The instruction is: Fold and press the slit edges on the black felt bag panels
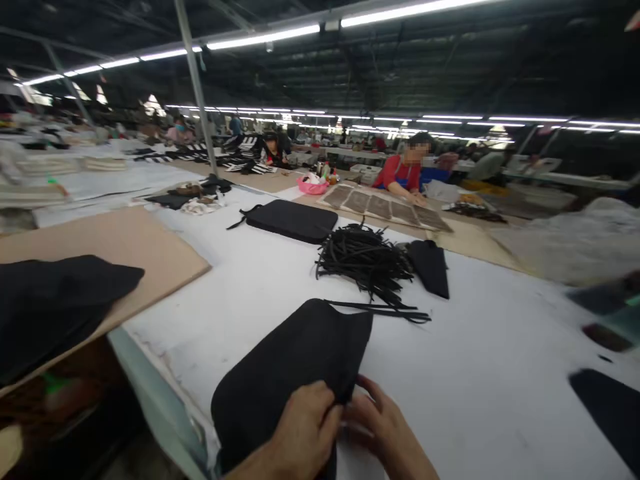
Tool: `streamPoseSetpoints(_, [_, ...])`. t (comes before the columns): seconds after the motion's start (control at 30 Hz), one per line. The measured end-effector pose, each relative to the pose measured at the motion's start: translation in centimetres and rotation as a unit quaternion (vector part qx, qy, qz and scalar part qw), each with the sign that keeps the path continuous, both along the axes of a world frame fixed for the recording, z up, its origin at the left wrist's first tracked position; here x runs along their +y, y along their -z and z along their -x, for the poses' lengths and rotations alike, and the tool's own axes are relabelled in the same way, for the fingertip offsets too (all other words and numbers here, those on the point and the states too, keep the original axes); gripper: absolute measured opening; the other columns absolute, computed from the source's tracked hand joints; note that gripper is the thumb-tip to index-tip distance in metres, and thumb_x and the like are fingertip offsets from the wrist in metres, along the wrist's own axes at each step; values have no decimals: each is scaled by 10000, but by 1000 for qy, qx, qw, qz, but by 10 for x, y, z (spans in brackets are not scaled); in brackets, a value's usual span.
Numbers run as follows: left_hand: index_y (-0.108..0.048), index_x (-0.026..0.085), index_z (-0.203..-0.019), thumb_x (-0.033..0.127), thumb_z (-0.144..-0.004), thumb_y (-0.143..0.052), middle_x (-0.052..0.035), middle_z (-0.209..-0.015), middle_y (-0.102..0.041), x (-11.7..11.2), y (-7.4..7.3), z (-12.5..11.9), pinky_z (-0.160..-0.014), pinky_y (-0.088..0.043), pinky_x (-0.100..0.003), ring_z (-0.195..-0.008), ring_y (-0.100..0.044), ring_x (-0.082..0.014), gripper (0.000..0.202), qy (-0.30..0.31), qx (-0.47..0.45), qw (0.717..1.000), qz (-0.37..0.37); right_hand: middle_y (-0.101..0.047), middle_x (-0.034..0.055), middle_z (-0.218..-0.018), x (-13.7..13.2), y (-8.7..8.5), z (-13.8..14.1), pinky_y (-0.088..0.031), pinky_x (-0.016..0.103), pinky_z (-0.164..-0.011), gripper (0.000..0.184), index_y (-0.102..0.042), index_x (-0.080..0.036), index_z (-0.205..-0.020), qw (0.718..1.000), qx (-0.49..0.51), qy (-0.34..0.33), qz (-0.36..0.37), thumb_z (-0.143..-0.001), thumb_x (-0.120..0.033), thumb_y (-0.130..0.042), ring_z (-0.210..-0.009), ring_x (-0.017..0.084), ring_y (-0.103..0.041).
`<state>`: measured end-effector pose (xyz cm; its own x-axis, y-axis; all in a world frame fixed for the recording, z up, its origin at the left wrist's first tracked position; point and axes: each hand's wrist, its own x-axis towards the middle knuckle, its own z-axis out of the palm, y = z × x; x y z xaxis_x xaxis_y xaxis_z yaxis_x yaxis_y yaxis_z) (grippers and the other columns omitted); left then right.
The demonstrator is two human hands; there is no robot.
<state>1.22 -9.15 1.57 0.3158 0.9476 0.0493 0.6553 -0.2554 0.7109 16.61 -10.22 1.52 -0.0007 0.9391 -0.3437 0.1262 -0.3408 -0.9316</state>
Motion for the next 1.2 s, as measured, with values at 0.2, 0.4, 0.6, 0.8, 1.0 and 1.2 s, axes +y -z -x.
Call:
streamPoseSetpoints(0.2, [-613,178,-742,143,-722,-538,-11,-781,-607,-16,0,-27,-612,-438,-199,-683,-560,-122,86,151,-120,978,84,-651,46,-636,13,11,-26,-479,323,-622,298,-660,-116,-765,996,55,67,7,-650,-391,-656,-650,218,-602])
streamPoseSetpoints(0.4, [-476,208,-1184,281,-764,-538,-88,-1364,-390,36,1,24,-1075,-247,-424,-1272,-325,-245,431,-136,-148,979,-26,-695,71,-830,1,4,-70,-455,376,-808,358,-679,-143,-900,983,179,30,44,-655,-404,-695,-824,250,-625])
streamPoseSetpoints(0.6, [-385,59,-1264,282,-684,-655,-207,-1198,-556,68,0,29,-967,-404,-413,-1074,-561,-278,678,-41,-436,819,372,-695,91,-893,7,0,-92,-413,413,-902,373,-670,-147,-904,968,239,39,69,-592,-338,-747,-894,266,-622])
streamPoseSetpoints(0.8, [-629,75,-948,287,-678,-705,-136,-901,-701,56,-2,-1,-836,-495,-337,-829,-661,-226,352,-50,-532,730,427,-651,121,-989,11,3,-99,-421,451,-886,504,-578,-136,-1068,995,3,104,-2,-657,-420,-645,-959,296,-585])
streamPoseSetpoints(1.0, [-654,93,-917,370,-753,-630,-89,-759,-708,37,-27,-31,-669,-508,-266,-695,-656,-189,322,-84,-518,756,391,-590,93,-1113,-13,-27,-46,-462,401,-821,501,-525,-227,-1150,928,-317,150,-127,-731,-500,-548,-962,268,-570])
streamPoseSetpoints(1.2, [-673,129,-939,346,-791,-565,-66,-921,-700,20,-33,-51,-834,-459,-287,-897,-619,-215,284,-25,-511,797,322,-545,140,-1233,-19,-20,-6,-439,416,-907,544,-444,-141,-1269,920,-347,118,-140,-791,-391,-515,-1102,294,-525])
